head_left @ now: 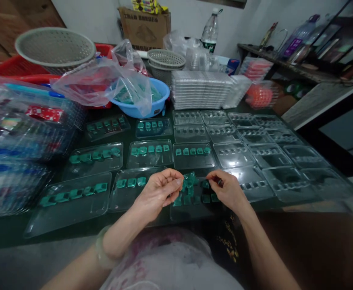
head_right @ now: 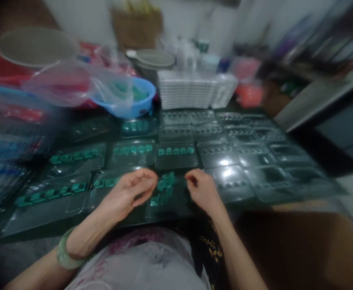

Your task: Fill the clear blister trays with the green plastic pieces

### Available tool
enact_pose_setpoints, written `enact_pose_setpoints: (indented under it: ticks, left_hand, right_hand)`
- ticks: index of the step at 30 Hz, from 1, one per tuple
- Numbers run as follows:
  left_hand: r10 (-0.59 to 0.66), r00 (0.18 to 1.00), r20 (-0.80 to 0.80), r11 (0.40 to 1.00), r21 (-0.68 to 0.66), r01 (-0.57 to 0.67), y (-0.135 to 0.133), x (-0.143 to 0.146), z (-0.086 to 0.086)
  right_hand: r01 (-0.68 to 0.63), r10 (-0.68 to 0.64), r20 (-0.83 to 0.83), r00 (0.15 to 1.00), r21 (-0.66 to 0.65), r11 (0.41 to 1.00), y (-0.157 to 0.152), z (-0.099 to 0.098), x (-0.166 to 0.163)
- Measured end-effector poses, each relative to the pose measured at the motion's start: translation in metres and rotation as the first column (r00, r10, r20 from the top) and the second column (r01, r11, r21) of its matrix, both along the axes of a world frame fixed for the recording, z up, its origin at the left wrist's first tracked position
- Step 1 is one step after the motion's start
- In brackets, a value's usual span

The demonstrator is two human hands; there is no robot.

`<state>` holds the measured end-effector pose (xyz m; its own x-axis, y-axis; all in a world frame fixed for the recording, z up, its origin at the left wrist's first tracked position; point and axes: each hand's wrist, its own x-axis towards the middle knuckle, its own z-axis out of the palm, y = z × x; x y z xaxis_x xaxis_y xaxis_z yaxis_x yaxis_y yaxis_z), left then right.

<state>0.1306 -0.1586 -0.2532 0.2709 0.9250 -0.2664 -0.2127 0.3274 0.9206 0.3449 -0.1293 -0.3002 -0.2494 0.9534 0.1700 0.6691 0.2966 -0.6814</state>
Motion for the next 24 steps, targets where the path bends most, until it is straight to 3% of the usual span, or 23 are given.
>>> enact_pose_setpoints:
  ticks: [3, 11, 17, 19, 21, 24]
  left_hand:
    - [0.003, 1.000, -0.015, 1.000, 0.016, -0.002, 0.001, 0.003, 0.001]
    - [0.043, 0.992, -0.115, 0.997, 0.072, -0.035, 0.002, 0.000, 0.006]
    - [0.050, 0.990, -0.134, 0.992, 0.122, -0.034, 0.000, 0.007, 0.008]
    - [0.045, 0.990, -0.135, 0.993, 0.116, -0.030, -0.002, 0.008, 0.009]
    - [0.065, 0.985, -0.159, 0.992, 0.121, -0.046, -0.003, 0.010, 0.010]
    - [0.119, 0.962, -0.244, 0.981, 0.176, -0.077, -0.002, 0.014, 0.009]
  right_hand:
    - [-0.012, 0.012, -0.004, 1.000, -0.001, 1.000, 0.001, 0.001, -0.001]
    - [-0.223, 0.235, 0.121, 0.964, -0.105, 0.969, 0.005, 0.009, -0.001]
    - [-0.153, 0.165, 0.199, 0.966, -0.073, 0.986, 0.007, 0.010, -0.005]
    - [-0.122, 0.128, 0.107, 0.986, -0.067, 0.990, 0.005, 0.012, -0.006]
    - [-0.091, 0.083, -0.086, 0.993, -0.085, 0.992, 0.001, 0.017, -0.008]
    - [-0.074, 0.007, -0.392, 0.920, -0.158, 0.985, -0.007, 0.027, -0.018]
